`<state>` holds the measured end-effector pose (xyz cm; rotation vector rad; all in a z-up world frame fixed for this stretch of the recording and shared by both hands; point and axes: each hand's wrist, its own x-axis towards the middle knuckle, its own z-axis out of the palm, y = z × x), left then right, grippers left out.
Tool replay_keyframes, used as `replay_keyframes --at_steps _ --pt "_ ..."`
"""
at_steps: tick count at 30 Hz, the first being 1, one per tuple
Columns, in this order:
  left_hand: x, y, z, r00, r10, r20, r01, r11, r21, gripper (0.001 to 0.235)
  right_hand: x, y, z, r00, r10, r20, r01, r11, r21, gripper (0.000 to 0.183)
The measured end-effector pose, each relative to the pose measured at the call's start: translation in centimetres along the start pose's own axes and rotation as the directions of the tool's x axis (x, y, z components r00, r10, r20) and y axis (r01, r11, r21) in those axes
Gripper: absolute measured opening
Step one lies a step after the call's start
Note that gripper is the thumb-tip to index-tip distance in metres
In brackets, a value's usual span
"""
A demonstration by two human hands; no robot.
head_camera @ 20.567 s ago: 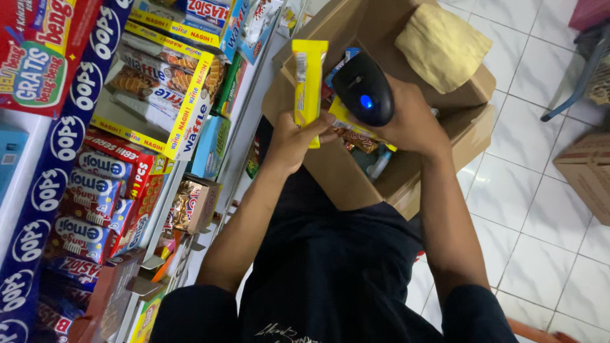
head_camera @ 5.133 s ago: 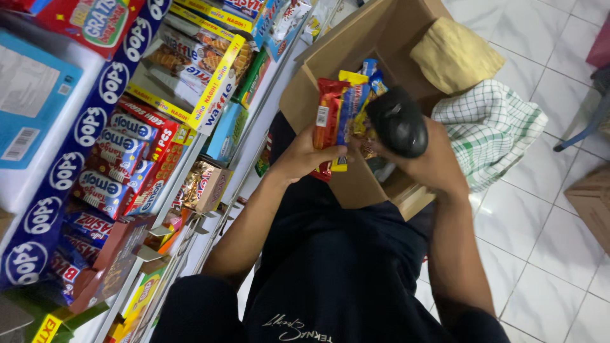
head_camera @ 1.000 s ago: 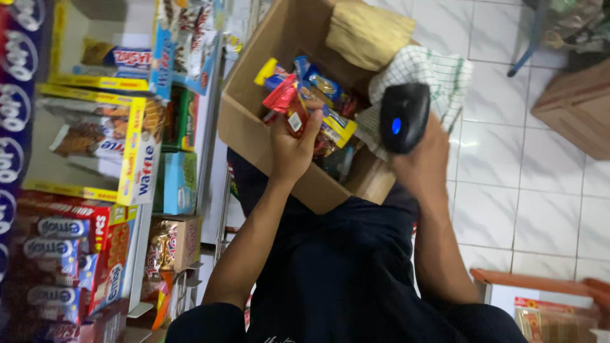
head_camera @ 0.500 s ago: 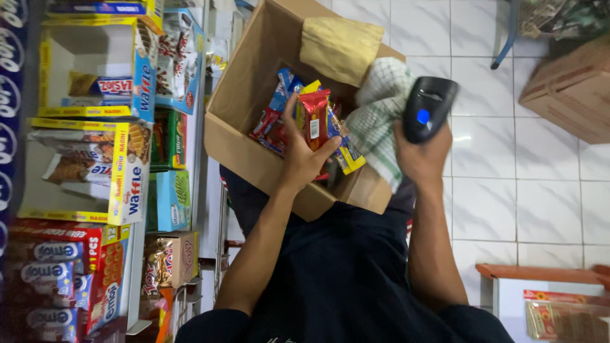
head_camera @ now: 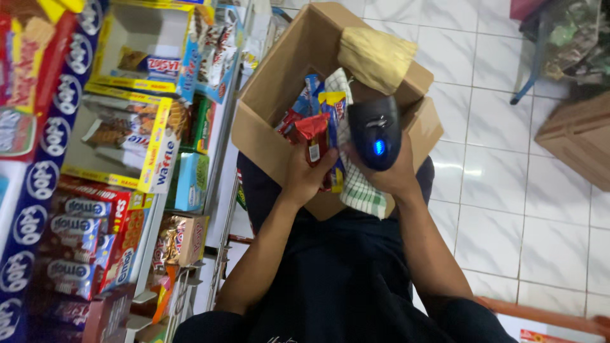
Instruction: The person scans various snack packages, including wafers and biscuits, using a handheld barcode scanner. After scanning, the person places the items back onto the store shelves, organizing them into their respective boxes.
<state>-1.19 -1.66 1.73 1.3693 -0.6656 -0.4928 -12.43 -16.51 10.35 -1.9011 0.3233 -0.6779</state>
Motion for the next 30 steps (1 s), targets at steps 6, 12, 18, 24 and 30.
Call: replay_keyframes --at_steps 6,12,18,24,30 --pt "0.1 1.0 -2.5 0.966 -0.133 -0.223 0.063 0.953 -0.296 0.033 -0.5 0.8 3.2 0.99 -0.001 0.143 -0.016 0.993 0.119 0.034" --pt "-0.1 1.7 -3.2 0.938 -0.118 -0.327 0.035 0.967 -0.251 0.03 0.0 1.1 4.6 0.927 -0.24 0.287 0.223 0.97 0.094 0.04" --pt "-0.9 0.9 -4.4 0.97 -0.111 -0.218 0.03 0.937 -0.347 0.03 -0.2 1.4 5.4 0.988 -0.114 0.107 0.107 0.992 0.063 0.037" --pt "-1.4 0.2 -4.8 0.918 -0.123 -0.377 -0.008 0.945 -0.327 0.023 -0.5 1.9 8.0 0.991 0.136 0.006 -0.135 0.975 0.179 0.045" --pt "-0.5 0.3 -6.5 0.904 -0.154 -0.399 -0.004 0.93 -0.368 0.028 -0.8 3.5 7.8 0.935 -0.008 0.354 -0.07 0.976 0.205 0.056"
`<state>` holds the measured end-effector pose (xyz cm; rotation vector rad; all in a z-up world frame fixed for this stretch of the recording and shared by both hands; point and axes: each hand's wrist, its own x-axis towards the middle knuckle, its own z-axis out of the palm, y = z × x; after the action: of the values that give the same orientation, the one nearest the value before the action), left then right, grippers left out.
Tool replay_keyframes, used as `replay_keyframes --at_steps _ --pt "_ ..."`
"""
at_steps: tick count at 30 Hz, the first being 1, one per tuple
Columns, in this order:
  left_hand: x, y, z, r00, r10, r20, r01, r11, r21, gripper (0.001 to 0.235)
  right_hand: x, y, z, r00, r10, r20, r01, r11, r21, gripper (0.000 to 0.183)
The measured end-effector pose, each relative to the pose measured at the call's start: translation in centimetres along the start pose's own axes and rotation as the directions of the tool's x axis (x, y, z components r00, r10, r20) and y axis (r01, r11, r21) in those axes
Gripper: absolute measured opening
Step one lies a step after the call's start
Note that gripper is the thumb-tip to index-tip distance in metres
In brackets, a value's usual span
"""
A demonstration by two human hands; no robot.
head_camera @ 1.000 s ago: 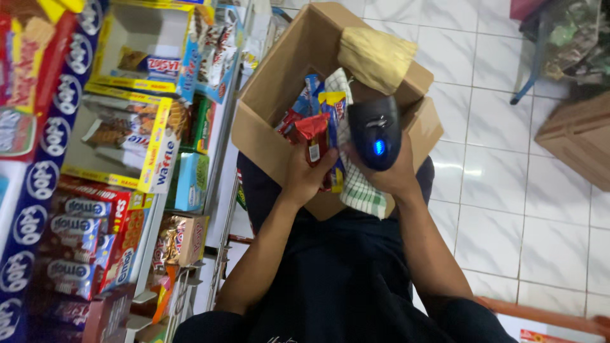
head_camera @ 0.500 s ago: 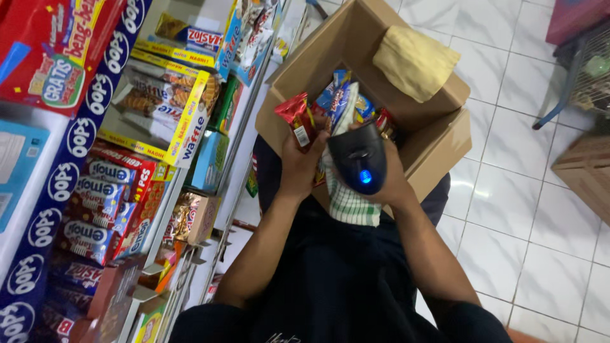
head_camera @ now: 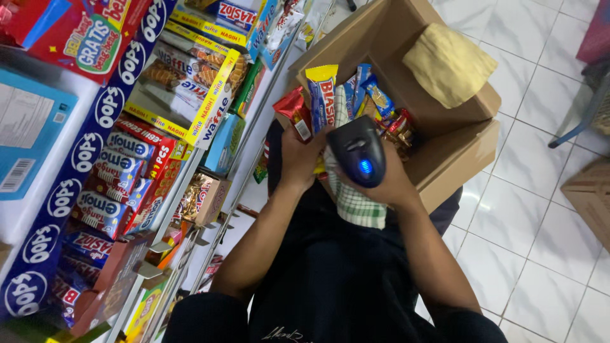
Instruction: The person scans various snack packages, including wafers and biscuits, using a handheld barcode scanner. After scanning, the person places the items back onto the store shelves, organizing them into their respective boxes.
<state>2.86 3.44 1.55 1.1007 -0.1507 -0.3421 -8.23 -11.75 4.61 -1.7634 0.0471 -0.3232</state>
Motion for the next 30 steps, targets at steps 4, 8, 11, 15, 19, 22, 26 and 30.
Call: replay_keyframes --at_steps 4,8,11,15,19,22,26,30 --pt "0.1 1.1 -1.8 0.992 -0.092 0.085 0.113 0.948 -0.296 0.036 0.0 1.4 -1.4 0.994 0.074 -0.076 -0.068 0.995 0.079 0.035" --pt "0.0 1.4 -1.9 0.972 -0.084 0.217 0.171 0.891 -0.421 0.048 0.4 1.7 -1.3 0.93 0.147 -0.338 -0.084 0.977 0.194 0.034" --pt "-0.3 0.7 0.3 0.974 -0.069 0.216 0.157 0.895 -0.418 0.044 0.5 0.9 -0.2 0.934 0.157 -0.323 -0.118 0.984 0.137 0.029" --pt "-0.6 0.6 2.5 0.998 0.051 0.048 -0.039 0.976 -0.215 0.073 0.5 -1.2 0.3 0.987 0.012 -0.162 -0.013 1.0 -0.006 0.032" --pt "-0.6 0.6 2.6 0.998 0.057 -0.018 -0.059 0.982 -0.181 0.089 0.5 -2.5 -0.5 0.997 0.024 -0.067 -0.025 1.0 -0.012 0.03" --pt "-0.4 0.8 1.8 0.996 0.08 0.032 -0.073 0.981 -0.18 0.082 0.4 -2.2 -0.1 0.965 0.118 -0.236 -0.132 0.99 -0.045 0.032" --pt "-0.7 0.6 1.0 0.983 0.093 0.159 -0.024 0.921 -0.388 0.083 0.1 -0.9 0.7 0.88 0.109 -0.461 -0.091 0.994 0.062 0.025" --pt "-0.6 0.2 1.0 0.951 0.192 0.242 -0.045 0.86 -0.508 0.084 0.4 -0.5 1.5 0.926 0.076 -0.37 -0.05 0.996 0.079 0.032"
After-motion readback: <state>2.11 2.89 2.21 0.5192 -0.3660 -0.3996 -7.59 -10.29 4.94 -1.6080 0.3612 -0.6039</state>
